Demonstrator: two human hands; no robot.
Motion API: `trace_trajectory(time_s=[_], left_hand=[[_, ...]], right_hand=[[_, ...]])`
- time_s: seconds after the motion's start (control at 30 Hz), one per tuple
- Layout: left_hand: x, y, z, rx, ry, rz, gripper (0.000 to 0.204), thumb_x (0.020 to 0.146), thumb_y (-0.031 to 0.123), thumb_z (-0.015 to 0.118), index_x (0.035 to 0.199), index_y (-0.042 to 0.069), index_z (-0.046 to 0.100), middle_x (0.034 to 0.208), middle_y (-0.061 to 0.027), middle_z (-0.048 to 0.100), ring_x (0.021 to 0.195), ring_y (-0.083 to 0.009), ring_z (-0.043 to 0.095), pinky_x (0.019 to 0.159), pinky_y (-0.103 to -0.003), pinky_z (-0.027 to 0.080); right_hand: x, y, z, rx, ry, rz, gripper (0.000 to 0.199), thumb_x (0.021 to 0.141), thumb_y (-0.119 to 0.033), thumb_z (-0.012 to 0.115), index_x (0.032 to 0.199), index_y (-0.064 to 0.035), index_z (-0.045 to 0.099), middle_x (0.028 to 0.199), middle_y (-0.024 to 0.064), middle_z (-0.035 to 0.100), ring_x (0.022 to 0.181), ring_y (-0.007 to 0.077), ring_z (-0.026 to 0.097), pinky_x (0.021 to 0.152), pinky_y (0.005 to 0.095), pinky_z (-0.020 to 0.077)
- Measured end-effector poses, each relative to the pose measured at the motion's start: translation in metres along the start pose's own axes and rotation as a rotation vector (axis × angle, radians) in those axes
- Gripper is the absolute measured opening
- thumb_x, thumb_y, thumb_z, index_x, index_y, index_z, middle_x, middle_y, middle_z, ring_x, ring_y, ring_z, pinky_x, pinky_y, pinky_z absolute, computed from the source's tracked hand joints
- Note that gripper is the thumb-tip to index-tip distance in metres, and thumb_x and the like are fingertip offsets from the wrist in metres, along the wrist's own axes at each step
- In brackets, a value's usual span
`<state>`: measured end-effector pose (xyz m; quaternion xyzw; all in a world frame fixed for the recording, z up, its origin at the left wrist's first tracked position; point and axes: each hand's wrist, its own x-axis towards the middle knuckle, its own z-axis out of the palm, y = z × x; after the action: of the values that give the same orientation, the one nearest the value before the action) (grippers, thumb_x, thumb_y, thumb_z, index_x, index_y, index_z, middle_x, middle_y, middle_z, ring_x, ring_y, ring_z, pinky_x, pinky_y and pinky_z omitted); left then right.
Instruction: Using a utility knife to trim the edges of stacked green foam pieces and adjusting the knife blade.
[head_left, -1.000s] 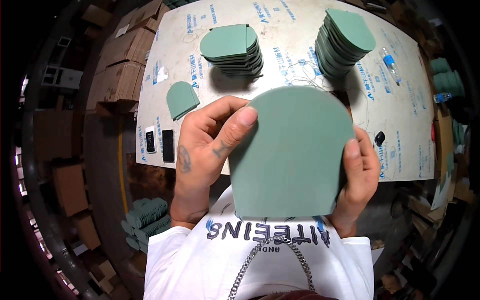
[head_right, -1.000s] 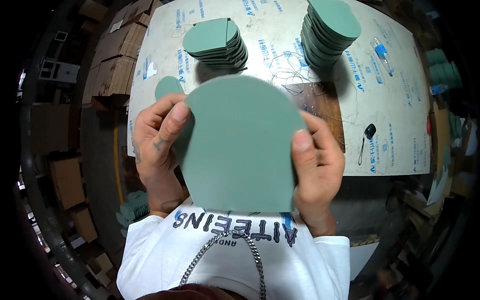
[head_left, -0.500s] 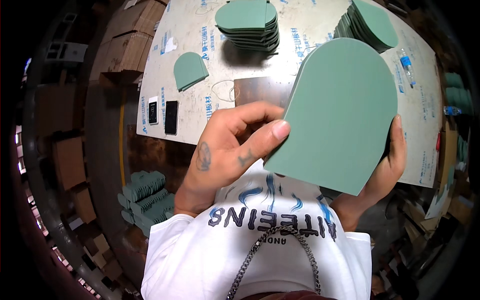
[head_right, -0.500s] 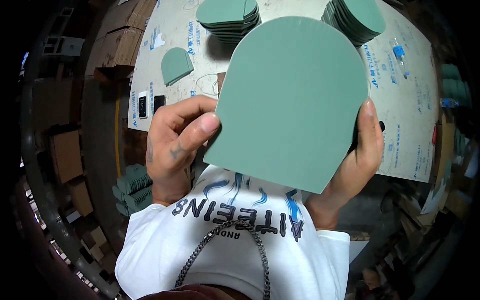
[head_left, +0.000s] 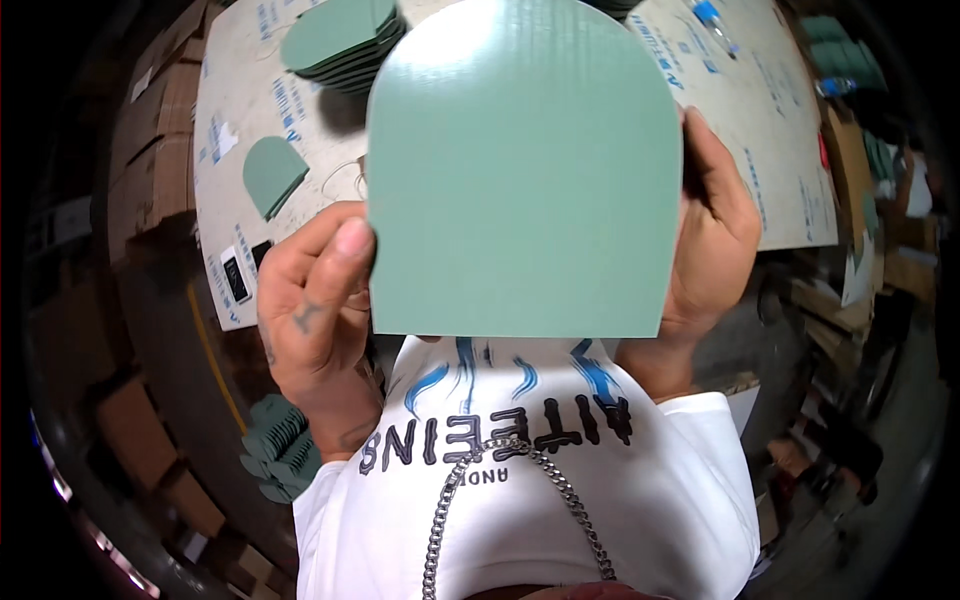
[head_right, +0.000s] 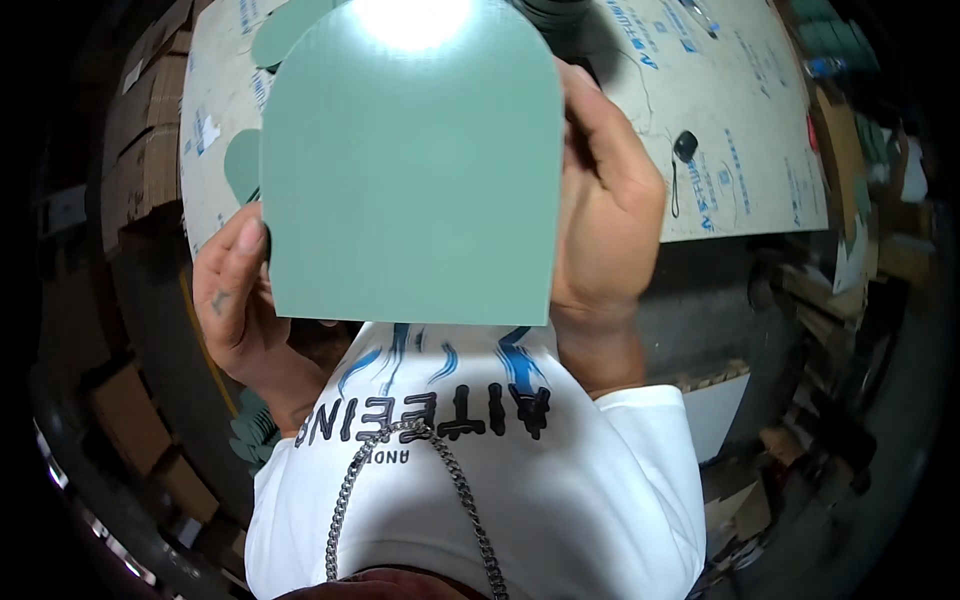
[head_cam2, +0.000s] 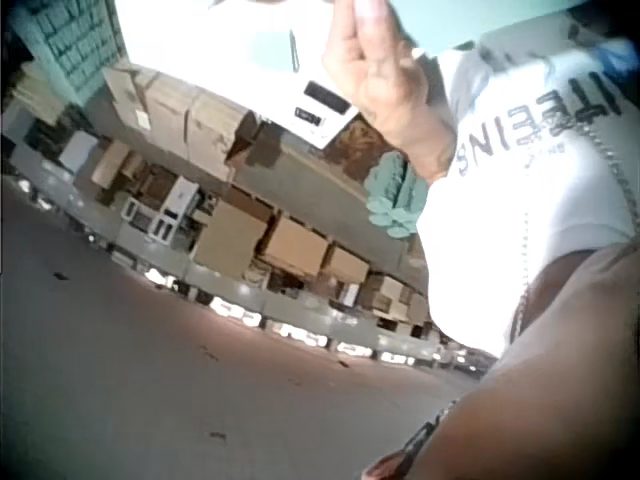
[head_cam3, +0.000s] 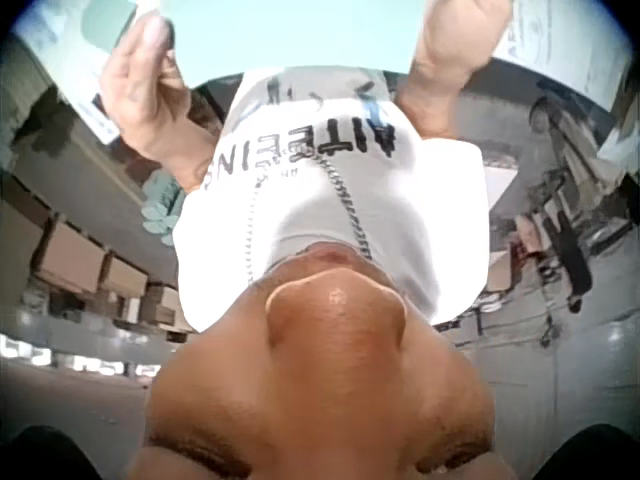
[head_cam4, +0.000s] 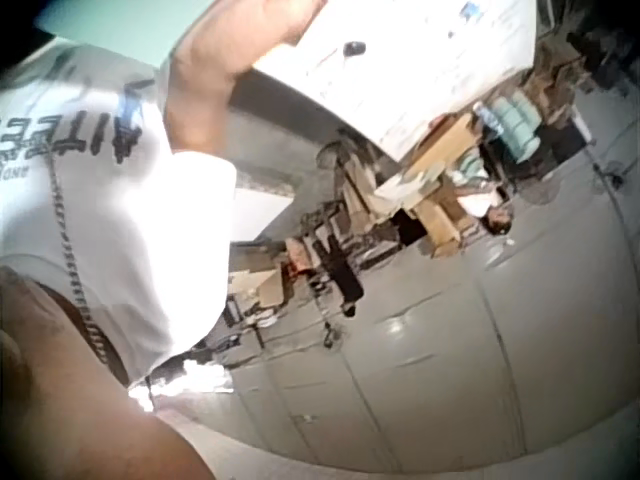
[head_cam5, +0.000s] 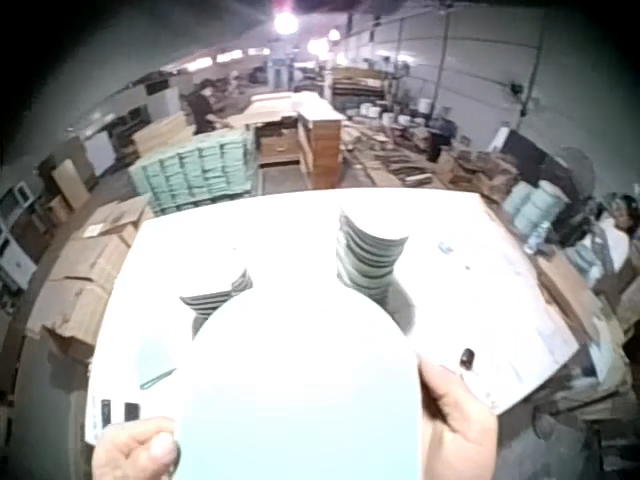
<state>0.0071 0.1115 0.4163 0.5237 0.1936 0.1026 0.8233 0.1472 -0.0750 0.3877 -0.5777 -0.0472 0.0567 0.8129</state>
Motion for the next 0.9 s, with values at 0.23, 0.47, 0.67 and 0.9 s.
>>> trace_trajectory(time_s=[0.23, 0.47, 0.67, 0.9], left_hand=[[-0.001, -0.006, -0.002, 0.071, 0.028, 0.085, 0.034, 0.099, 0.02, 0.052, 0.103, -0.012, 0.064, 0.083, -0.0118, 0.066, 0.07, -0.0136, 0.059, 0.062, -0.022, 0.043], [0.008, -0.008, 0.003, 0.035, -0.078, 0.0, 0.038, 0.101, 0.033, 0.057, 0.099, -0.004, 0.069, 0.08, -0.0064, 0.068, 0.066, -0.0106, 0.062, 0.059, -0.023, 0.05], [0.008, -0.012, -0.001, 0.007, -0.087, 0.001, 0.038, 0.102, 0.032, 0.057, 0.1, -0.004, 0.069, 0.081, -0.0066, 0.068, 0.066, -0.0092, 0.061, 0.059, -0.023, 0.049], [0.014, -0.009, -0.005, 0.024, -0.122, 0.013, 0.033, 0.101, 0.027, 0.059, 0.103, -0.005, 0.069, 0.082, -0.0055, 0.069, 0.069, -0.0107, 0.062, 0.064, -0.025, 0.052]], right_hand=[[-0.001, -0.001, -0.002, 0.827, -0.232, 0.301, 0.032, 0.102, -0.016, 0.047, 0.118, 0.0069, 0.062, 0.111, 0.0147, 0.067, 0.103, 0.02, 0.065, 0.099, 0.0314, 0.0494], [-0.003, -0.004, -0.003, 0.716, -0.154, 0.312, 0.03, 0.099, -0.01, 0.049, 0.117, 0.0114, 0.06, 0.109, 0.0231, 0.068, 0.094, 0.0249, 0.071, 0.083, 0.0313, 0.0602], [-0.01, 0.006, -0.001, -0.105, 0.078, 0.051, 0.026, 0.099, 0.003, 0.047, 0.119, 0.0135, 0.06, 0.11, 0.0244, 0.067, 0.089, 0.0231, 0.072, 0.077, 0.0293, 0.063], [-0.007, 0.0, 0.009, -0.147, 0.021, 0.0, 0.029, 0.1, -0.001, 0.05, 0.126, 0.0084, 0.059, 0.12, 0.0208, 0.065, 0.099, 0.0229, 0.068, 0.079, 0.0314, 0.0591]])
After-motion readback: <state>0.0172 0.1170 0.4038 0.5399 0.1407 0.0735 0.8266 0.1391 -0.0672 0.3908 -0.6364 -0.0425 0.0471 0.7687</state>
